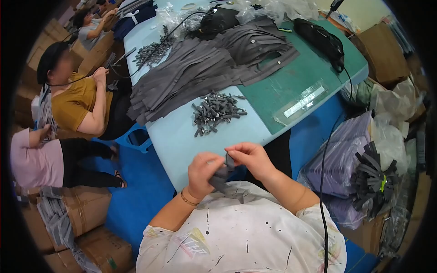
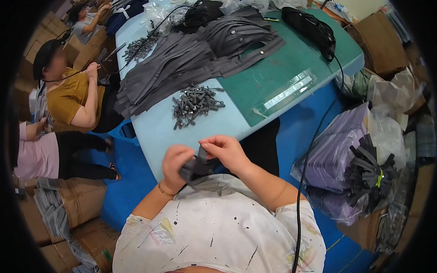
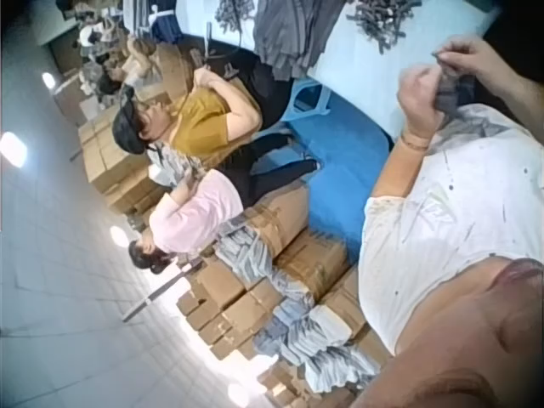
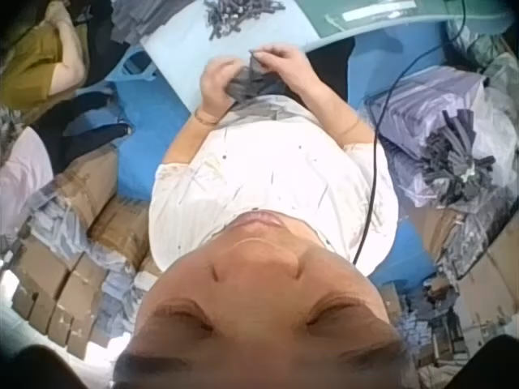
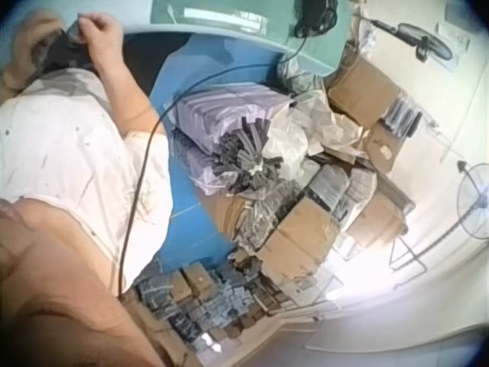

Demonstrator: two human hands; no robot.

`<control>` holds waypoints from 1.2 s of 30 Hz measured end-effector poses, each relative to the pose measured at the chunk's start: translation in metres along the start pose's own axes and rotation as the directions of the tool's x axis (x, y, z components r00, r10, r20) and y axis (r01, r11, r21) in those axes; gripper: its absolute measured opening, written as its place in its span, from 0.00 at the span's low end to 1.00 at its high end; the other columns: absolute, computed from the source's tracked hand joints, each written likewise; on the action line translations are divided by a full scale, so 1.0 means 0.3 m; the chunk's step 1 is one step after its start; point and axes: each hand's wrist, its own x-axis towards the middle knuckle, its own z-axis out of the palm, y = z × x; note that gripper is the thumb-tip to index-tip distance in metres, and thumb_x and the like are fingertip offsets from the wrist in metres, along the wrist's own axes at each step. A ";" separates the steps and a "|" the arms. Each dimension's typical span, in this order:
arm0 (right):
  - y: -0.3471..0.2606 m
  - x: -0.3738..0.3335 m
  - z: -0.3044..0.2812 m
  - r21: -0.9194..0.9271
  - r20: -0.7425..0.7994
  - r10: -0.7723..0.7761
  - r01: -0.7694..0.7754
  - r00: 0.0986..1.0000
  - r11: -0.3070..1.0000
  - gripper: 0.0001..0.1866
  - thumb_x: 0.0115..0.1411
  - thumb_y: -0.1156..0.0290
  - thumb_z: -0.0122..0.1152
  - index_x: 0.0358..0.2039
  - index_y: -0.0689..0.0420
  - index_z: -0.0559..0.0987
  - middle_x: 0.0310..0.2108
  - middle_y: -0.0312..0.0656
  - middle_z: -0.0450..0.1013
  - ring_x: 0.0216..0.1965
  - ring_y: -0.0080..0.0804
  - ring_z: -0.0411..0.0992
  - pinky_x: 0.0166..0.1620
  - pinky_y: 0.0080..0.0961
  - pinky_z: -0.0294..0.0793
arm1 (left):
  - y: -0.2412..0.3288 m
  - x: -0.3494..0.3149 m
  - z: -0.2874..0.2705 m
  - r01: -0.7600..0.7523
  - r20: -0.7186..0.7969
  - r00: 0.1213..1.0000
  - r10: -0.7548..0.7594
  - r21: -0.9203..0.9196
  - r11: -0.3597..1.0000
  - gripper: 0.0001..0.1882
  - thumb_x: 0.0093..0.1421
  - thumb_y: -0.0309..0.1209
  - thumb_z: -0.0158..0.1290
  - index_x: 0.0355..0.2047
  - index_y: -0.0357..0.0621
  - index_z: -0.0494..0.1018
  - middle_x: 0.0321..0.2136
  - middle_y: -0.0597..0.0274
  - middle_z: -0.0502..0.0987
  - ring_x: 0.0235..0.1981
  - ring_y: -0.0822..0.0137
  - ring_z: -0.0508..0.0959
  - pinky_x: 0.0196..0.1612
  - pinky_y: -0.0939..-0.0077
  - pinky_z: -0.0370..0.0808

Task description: Assemble metal components onto fabric straps at a workshop station.

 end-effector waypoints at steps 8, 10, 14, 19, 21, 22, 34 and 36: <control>-0.112 0.208 -0.059 -0.935 0.202 -0.616 0.338 0.761 0.112 0.08 0.48 0.72 0.61 0.31 0.55 0.76 0.28 0.43 0.71 0.31 0.41 0.71 0.33 0.31 0.72 | -0.092 0.254 -0.037 0.637 0.190 0.594 -0.782 -0.705 0.312 0.07 0.60 0.32 0.50 0.30 0.42 0.69 0.21 0.70 0.72 0.19 0.84 0.65 0.17 0.88 0.56; -0.098 0.234 -0.058 -0.937 0.312 -0.650 0.337 0.693 -0.089 0.08 0.45 0.72 0.61 0.26 0.56 0.73 0.27 0.43 0.68 0.34 0.42 0.70 0.35 0.35 0.70 | -0.120 0.283 -0.023 0.617 0.241 0.583 -0.776 -0.752 0.230 0.06 0.60 0.31 0.51 0.32 0.41 0.70 0.22 0.68 0.73 0.20 0.83 0.66 0.17 0.89 0.57; -0.100 0.229 -0.044 -0.952 0.297 -0.623 0.275 0.724 -0.134 0.08 0.45 0.72 0.61 0.25 0.57 0.72 0.27 0.43 0.68 0.33 0.41 0.69 0.35 0.35 0.70 | -0.196 0.226 0.018 0.688 0.421 0.555 -0.717 -0.716 0.113 0.06 0.59 0.29 0.52 0.35 0.40 0.71 0.24 0.66 0.75 0.19 0.83 0.66 0.17 0.89 0.58; -0.162 0.213 -0.056 -0.932 0.120 -0.535 0.280 0.836 0.229 0.08 0.51 0.72 0.60 0.32 0.59 0.74 0.29 0.41 0.72 0.31 0.32 0.71 0.32 0.26 0.70 | -0.229 0.207 -0.006 0.801 0.623 0.495 -0.605 -0.598 0.039 0.10 0.57 0.28 0.53 0.38 0.37 0.72 0.27 0.63 0.77 0.19 0.83 0.67 0.17 0.90 0.57; -0.157 0.221 -0.082 -0.802 0.011 -0.469 0.288 0.883 0.523 0.08 0.54 0.71 0.58 0.35 0.59 0.75 0.30 0.39 0.73 0.30 0.27 0.71 0.31 0.22 0.70 | -0.231 0.220 -0.012 0.803 0.645 0.491 -0.585 -0.596 0.016 0.11 0.57 0.28 0.54 0.38 0.36 0.72 0.28 0.62 0.77 0.21 0.82 0.69 0.17 0.90 0.57; -0.156 0.225 -0.089 -0.589 -0.075 -0.370 0.258 0.926 0.766 0.09 0.58 0.70 0.56 0.37 0.59 0.75 0.31 0.38 0.74 0.29 0.22 0.71 0.30 0.18 0.69 | -0.232 0.219 -0.009 0.804 0.649 0.494 -0.579 -0.594 0.021 0.11 0.57 0.28 0.54 0.38 0.36 0.73 0.28 0.61 0.77 0.21 0.82 0.69 0.16 0.90 0.57; -0.121 0.276 0.003 0.038 -0.003 -0.131 0.131 0.991 0.991 0.10 0.61 0.67 0.54 0.41 0.54 0.75 0.29 0.28 0.72 0.28 0.11 0.66 0.26 0.10 0.59 | -0.212 0.215 0.006 0.766 0.541 0.510 -0.669 -0.639 0.067 0.10 0.54 0.28 0.57 0.36 0.38 0.75 0.26 0.64 0.79 0.15 0.84 0.67 0.14 0.90 0.55; -0.125 0.276 0.002 0.010 0.002 -0.124 0.124 0.992 0.992 0.09 0.61 0.66 0.54 0.41 0.52 0.76 0.28 0.27 0.72 0.27 0.10 0.65 0.26 0.09 0.58 | -0.234 0.206 0.003 0.775 0.557 0.506 -0.658 -0.629 0.063 0.12 0.54 0.27 0.56 0.39 0.39 0.74 0.27 0.64 0.79 0.21 0.83 0.73 0.14 0.92 0.56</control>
